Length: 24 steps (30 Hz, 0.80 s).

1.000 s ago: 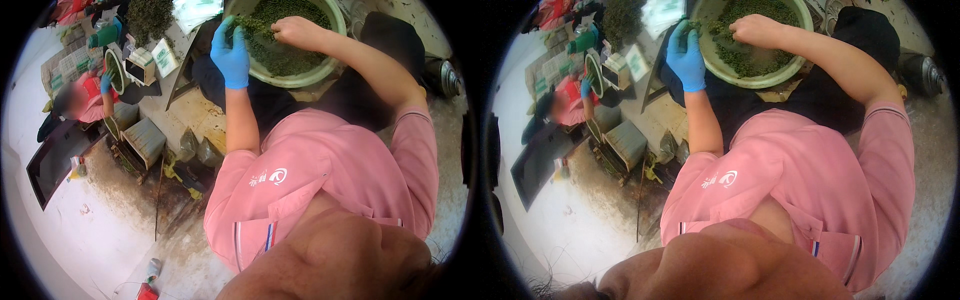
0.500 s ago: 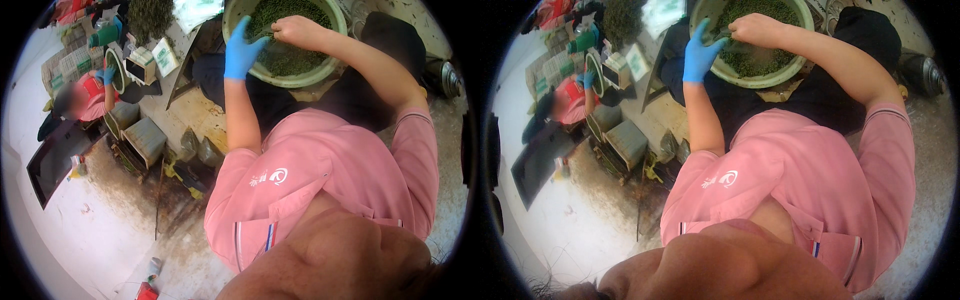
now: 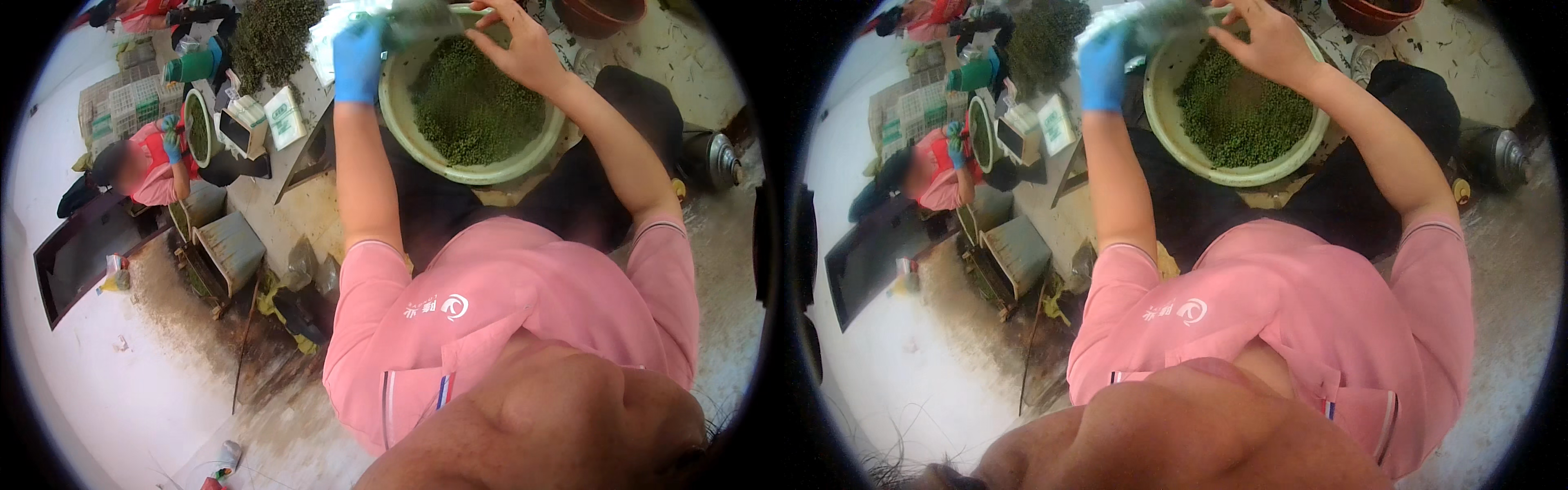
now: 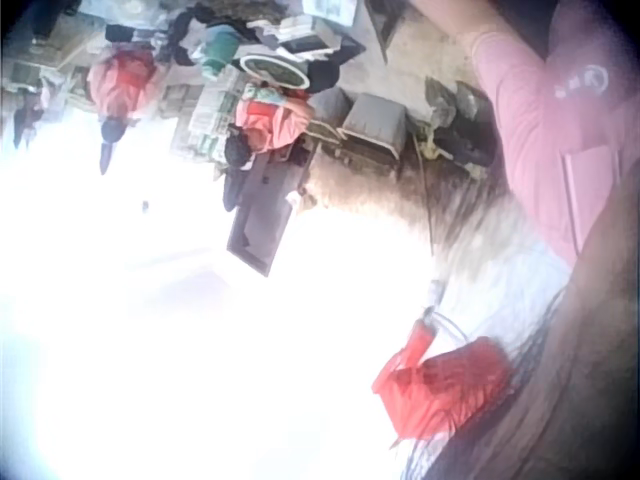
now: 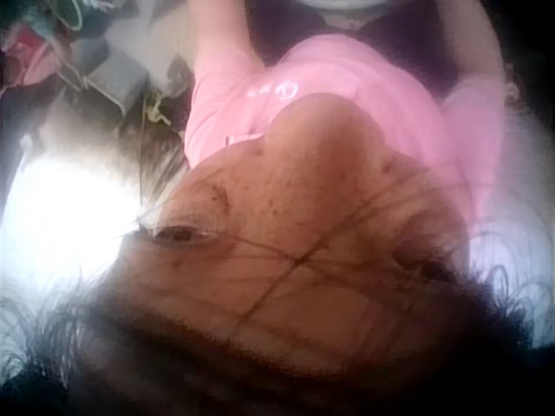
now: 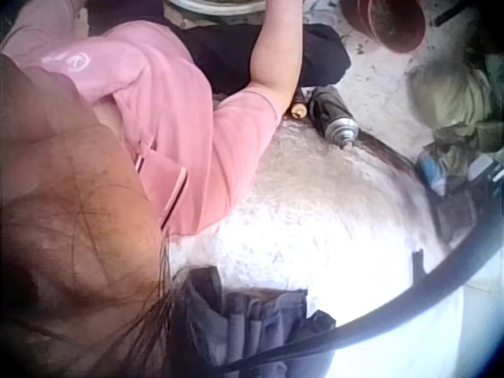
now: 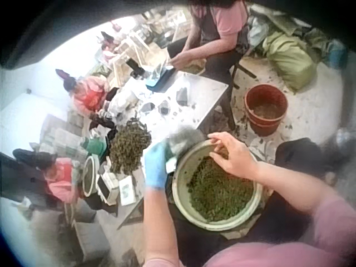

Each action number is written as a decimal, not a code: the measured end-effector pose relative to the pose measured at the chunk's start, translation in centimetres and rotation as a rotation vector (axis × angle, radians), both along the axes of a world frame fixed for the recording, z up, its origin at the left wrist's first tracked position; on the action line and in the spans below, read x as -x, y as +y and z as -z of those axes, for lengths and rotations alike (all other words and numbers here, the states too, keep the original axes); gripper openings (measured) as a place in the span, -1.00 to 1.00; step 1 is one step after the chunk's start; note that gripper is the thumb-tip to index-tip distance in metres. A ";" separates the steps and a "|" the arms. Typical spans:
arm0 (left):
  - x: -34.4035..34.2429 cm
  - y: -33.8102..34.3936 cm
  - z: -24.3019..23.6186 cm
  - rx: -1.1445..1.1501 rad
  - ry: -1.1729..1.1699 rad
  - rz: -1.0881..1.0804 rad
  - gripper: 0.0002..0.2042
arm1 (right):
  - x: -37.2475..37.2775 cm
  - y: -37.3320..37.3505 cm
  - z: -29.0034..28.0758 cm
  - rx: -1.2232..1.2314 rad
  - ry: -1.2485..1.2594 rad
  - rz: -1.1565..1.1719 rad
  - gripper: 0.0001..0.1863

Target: The person sits on the floor and sorts green dried leaves from a basin on their lap, picking out small pieces by hand and placing them into a clear plastic bag. Other workers are visible in the background performing similar tasks.

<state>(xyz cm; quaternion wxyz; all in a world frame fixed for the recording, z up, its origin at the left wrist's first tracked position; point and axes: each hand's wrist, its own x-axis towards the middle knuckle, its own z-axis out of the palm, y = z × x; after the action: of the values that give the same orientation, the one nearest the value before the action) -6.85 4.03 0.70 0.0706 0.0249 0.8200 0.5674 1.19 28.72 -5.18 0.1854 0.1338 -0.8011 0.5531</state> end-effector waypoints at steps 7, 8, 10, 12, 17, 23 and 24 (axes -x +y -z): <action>7.4 3.8 0.4 -0.598 0.112 -0.112 -0.56 | 0.7 -0.2 1.4 -0.209 0.103 0.005 -0.56; 6.6 2.7 1.0 -0.609 0.081 -0.172 -0.63 | 0.6 -0.4 1.0 -0.205 0.094 0.018 -0.60; 4.5 1.6 1.3 -0.413 0.183 -0.127 -0.49 | 0.5 -0.4 0.8 -0.224 0.106 0.008 -0.62; 2.3 -0.7 2.7 -0.030 0.302 -0.058 -0.34 | 0.3 -0.5 1.2 -0.234 0.110 -0.013 -0.64; -1.9 -5.9 8.0 1.339 0.285 0.206 -0.13 | 0.0 -1.0 2.1 -0.283 0.102 -0.074 -0.71; -1.4 -7.6 8.6 1.219 0.487 0.092 -0.18 | 0.3 -1.6 2.2 -0.322 0.163 -0.112 -0.71; -1.7 -7.1 8.1 1.098 0.523 0.060 -0.18 | 0.6 -1.5 2.1 -0.359 0.265 -0.006 -0.73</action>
<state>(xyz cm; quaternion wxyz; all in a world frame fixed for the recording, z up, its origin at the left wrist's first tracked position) -5.15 -3.11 -7.41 -0.1149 0.1465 0.9819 0.0346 0.59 27.18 -7.30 0.2608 0.2383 -0.8549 0.3799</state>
